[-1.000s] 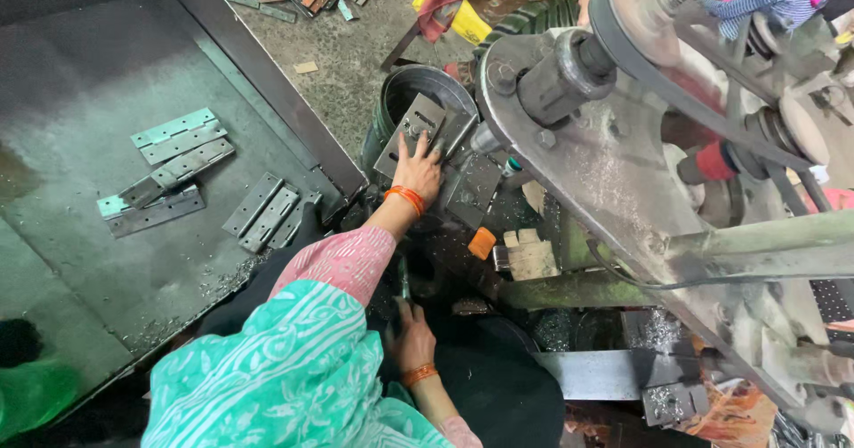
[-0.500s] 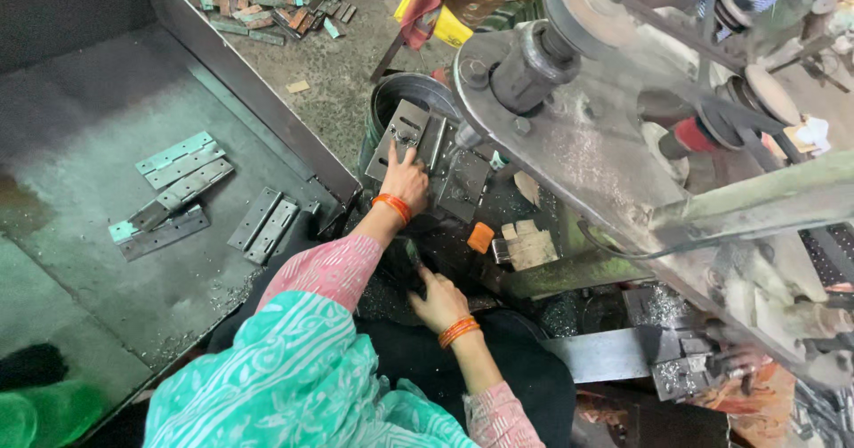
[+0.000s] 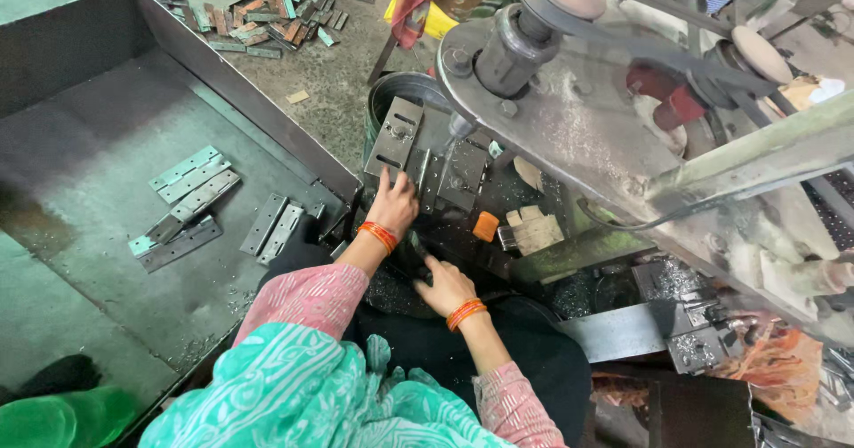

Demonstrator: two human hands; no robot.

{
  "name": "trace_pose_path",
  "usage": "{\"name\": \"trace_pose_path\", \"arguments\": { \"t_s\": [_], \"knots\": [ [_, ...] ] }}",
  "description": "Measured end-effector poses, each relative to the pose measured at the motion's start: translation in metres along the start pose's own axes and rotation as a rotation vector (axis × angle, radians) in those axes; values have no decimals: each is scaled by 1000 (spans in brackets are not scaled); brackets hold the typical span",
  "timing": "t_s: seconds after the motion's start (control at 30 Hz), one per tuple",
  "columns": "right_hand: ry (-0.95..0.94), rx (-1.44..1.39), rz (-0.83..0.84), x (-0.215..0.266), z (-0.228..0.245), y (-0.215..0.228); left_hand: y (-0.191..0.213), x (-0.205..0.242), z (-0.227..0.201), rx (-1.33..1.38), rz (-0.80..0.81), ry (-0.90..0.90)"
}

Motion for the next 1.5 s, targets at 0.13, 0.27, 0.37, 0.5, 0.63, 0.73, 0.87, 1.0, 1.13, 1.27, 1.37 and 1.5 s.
{"name": "trace_pose_path", "arguments": {
  "t_s": [0.13,0.27,0.37,0.5,0.63,0.73,0.87,1.0,1.13,1.27,1.37,1.5],
  "knots": [
    [116,-160,-101,-4,-11,3,33,6,14,198,-314,64],
    [200,-342,-250,-17,-33,24,62,24,45,554,-610,150],
    [112,-498,-370,-38,-51,34,44,21,64,933,-619,222],
    [119,-1170,-399,-74,-78,26,-27,-5,53,1409,-427,417],
    [47,-1003,-594,-83,-92,44,-58,-36,51,1465,-433,397],
    [76,-485,-710,-80,-69,68,-39,-31,66,787,-398,558],
    [426,-154,-587,-93,-10,50,-20,-23,61,664,-244,455],
    [447,-186,-402,-100,12,50,-27,-16,35,589,131,208],
    [319,-101,-288,-66,22,64,-38,-23,16,419,144,113],
    [170,23,-72,-23,17,34,-53,-38,17,399,135,127],
    [-3,117,13,-9,-5,-18,-53,-43,18,432,113,148],
    [-54,-54,-78,8,-28,-92,-49,-39,21,408,45,153]
  ]
}}
Point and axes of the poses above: each hand's wrist, its own x-axis away from the middle knuckle, its own y-axis out of the back of the hand, z = x × y, the point moved 6 cm from there along -x, towards the middle knuckle, and after that the axes turned 5 degrees about -x, right-handed, at the moved point
